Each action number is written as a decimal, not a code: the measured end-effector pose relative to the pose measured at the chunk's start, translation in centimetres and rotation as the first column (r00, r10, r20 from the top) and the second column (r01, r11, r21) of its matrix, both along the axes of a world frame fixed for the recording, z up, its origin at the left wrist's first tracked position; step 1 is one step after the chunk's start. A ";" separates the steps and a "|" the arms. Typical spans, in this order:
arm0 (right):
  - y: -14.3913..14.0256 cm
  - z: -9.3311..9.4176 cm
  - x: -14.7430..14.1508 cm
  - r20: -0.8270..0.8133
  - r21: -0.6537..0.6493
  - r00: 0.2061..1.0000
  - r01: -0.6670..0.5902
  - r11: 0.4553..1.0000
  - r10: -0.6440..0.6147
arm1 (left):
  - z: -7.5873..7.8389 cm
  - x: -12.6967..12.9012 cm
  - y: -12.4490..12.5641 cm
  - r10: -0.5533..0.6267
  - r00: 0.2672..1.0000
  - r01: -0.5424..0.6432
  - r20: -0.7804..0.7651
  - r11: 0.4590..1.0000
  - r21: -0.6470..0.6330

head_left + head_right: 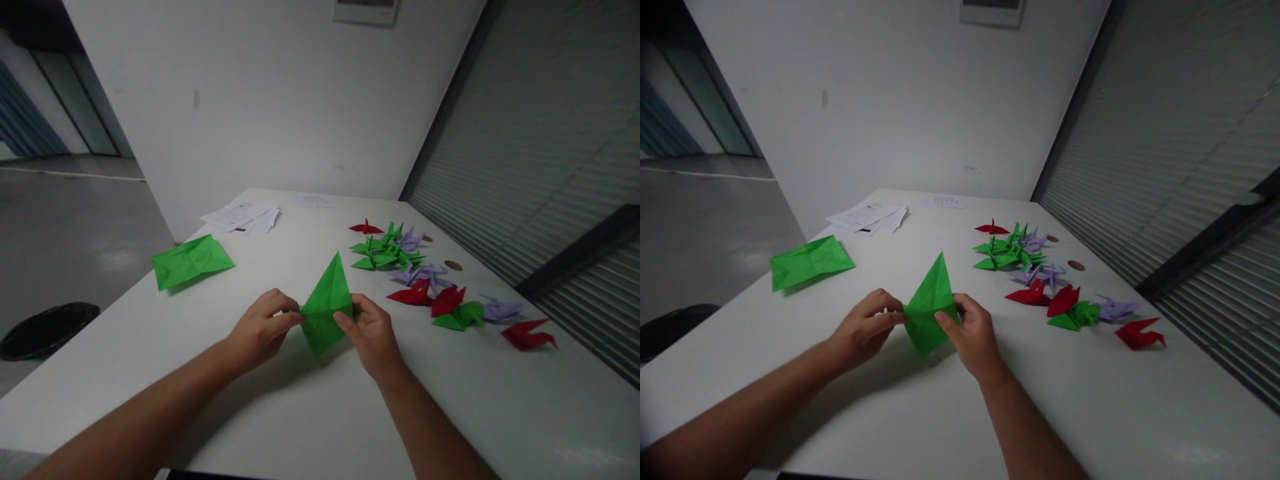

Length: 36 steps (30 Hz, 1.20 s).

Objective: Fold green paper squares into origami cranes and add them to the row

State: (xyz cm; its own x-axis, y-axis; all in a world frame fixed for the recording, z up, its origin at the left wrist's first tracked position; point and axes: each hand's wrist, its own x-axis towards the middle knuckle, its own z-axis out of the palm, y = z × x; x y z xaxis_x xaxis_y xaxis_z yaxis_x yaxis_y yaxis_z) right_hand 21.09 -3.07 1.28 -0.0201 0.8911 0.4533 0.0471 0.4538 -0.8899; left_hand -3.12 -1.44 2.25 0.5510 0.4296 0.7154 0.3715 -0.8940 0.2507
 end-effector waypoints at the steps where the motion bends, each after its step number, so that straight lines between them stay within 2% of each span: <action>1: -0.1 0.1 -0.1 -0.014 -0.027 1.000 -0.018 0.999 0.018 | -0.1 0.1 -0.1 -0.005 1.000 0.005 0.026 1.000 -0.006; 5: -0.3 -0.1 -0.4 -0.097 -0.047 0.995 -0.003 0.999 -0.001 | -0.3 0.4 -0.3 0.085 0.974 -0.064 0.212 0.993 -0.103; 8: -0.4 -0.4 -0.7 -0.118 -0.021 0.988 0.095 0.995 -0.097 | -0.3 0.6 -0.7 0.136 0.949 -0.054 0.286 0.960 -0.276; 12: -0.5 -0.7 -1.1 -0.116 0.015 0.973 0.202 0.979 -0.199 | -0.6 1.2 -1.1 0.088 0.951 0.068 0.295 0.875 -0.480; 17: -0.8 -1.0 -2.3 -0.160 -0.006 0.973 0.169 0.986 -0.168 | -1.3 2.3 -0.8 0.252 0.918 -0.007 0.306 0.782 -0.623; 19: -1.0 -0.9 -2.9 -0.167 -0.019 0.975 0.144 0.989 -0.145 | -1.4 2.4 -0.5 0.260 0.931 -0.024 0.255 0.743 -0.669; 21: -1.2 -0.6 -3.4 -0.155 -0.038 0.980 0.117 0.992 -0.122 | -1.4 2.3 -0.3 0.251 0.947 -0.059 0.199 0.747 -0.662; 24: -1.6 0.0 -3.4 -0.117 -0.056 0.988 0.091 0.994 -0.097 | -1.3 1.8 -0.2 0.268 0.950 -0.138 0.158 0.818 -0.558; 28: -1.9 0.4 -2.2 -0.143 0.049 0.986 0.094 0.994 -0.086 | -1.0 1.1 -0.1 0.314 0.944 -0.258 0.101 0.894 -0.366; 30: -1.9 0.5 -1.5 -0.154 0.100 0.987 0.056 0.993 -0.040 | -0.7 0.8 0.0 0.342 0.938 -0.311 0.055 0.901 -0.302; 33: -2.1 0.9 -0.8 -0.150 0.095 0.988 -0.029 0.995 0.043 | -0.5 0.6 0.2 0.386 0.922 -0.379 -0.023 0.890 -0.254; 36: -2.3 1.2 -0.9 -0.124 0.015 0.992 0.000 1.000 0.002 | -0.3 0.4 0.3 0.380 0.921 -0.389 -0.084 0.888 -0.244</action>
State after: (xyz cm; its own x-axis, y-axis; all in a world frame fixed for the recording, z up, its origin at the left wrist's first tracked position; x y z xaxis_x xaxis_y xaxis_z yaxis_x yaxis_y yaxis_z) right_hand 20.18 -5.37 2.52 0.0359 0.8843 0.4656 -0.0636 0.4669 -0.8820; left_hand -2.68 -1.19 1.91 0.3277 0.7753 0.5398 0.6854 -0.5884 0.4290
